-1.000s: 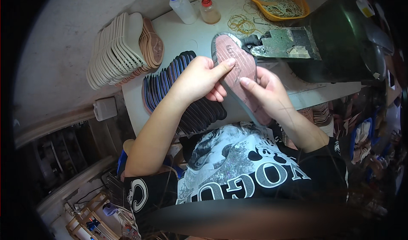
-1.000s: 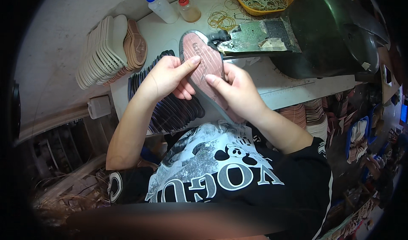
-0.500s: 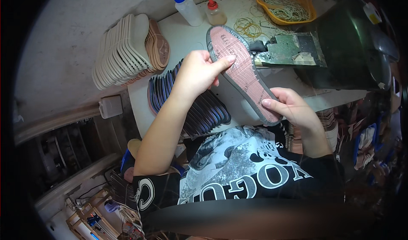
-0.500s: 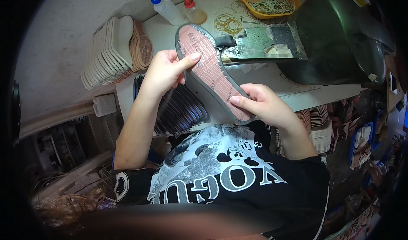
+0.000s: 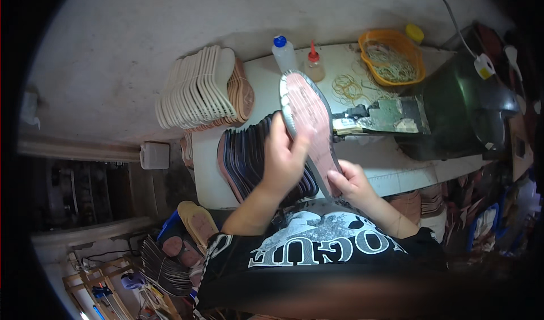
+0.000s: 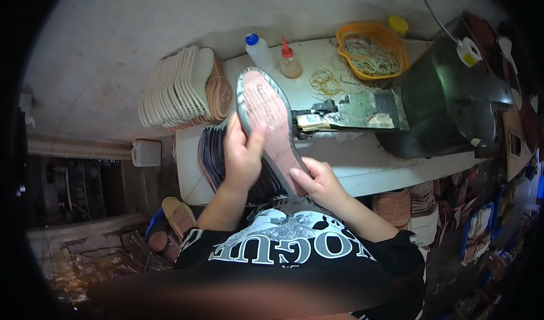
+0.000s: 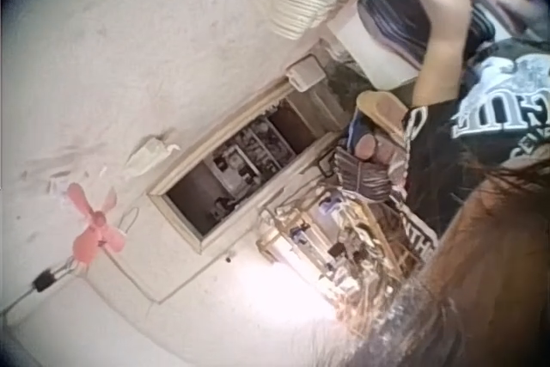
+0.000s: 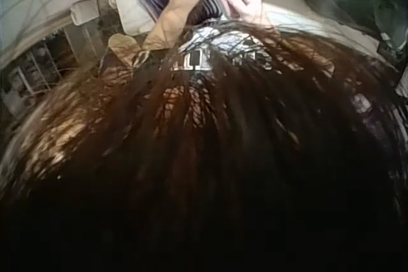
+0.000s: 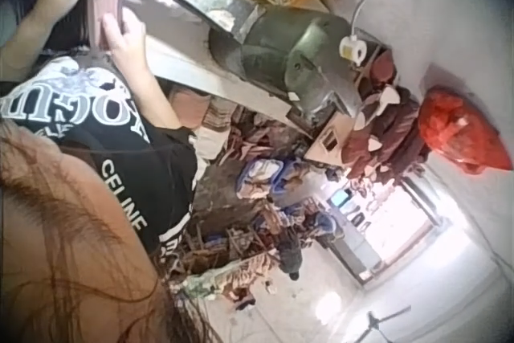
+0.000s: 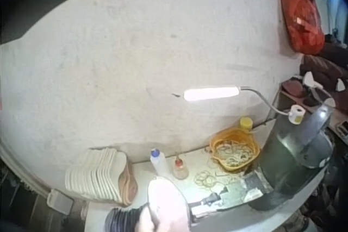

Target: The recorder is inspecting and organizing shoe insoles at a workstation, checking for defects and grouping them into stacks.

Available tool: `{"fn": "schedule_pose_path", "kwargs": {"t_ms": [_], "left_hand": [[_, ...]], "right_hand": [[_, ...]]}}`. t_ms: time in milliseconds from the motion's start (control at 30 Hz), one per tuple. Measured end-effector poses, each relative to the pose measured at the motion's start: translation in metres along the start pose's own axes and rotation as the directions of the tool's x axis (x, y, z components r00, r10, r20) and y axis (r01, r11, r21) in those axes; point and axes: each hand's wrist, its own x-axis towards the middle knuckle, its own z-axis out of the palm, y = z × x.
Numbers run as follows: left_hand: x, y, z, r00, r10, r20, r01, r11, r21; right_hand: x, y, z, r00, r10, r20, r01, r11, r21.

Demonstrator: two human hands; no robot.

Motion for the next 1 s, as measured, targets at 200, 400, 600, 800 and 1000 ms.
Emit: {"fn": "schedule_pose_path", "kwargs": {"t_ms": [200,400,600,800,1000], "left_hand": [[-0.042,0.022,-0.006,0.997,0.059,0.045,-0.058,0.998,-0.029],[-0.058,0.015,-0.015,0.993,0.114,0.04,-0.117,0.99,0.077],[-0.071,0.01,-0.016,0.981,0.183,-0.058,-0.181,0.983,0.042],[-0.051,-0.001,-0.026,0.995,0.092,-0.024,-0.093,0.995,-0.027],[-0.032,-0.022,-0.043,0.954,-0.29,0.081,0.295,0.844,-0.447]], "right_hand": [[0.004,0.037,0.0,0.957,0.075,0.281,-0.104,0.99,0.091],[0.004,0.058,0.01,0.827,0.1,0.553,-0.141,0.989,0.033],[0.004,0.05,0.015,0.674,0.045,0.738,-0.257,0.95,0.177],[0.003,0.017,0.032,0.903,0.418,0.1,-0.424,0.904,0.048],[0.023,-0.047,0.052,0.872,0.318,0.373,-0.469,0.759,0.452]]}}
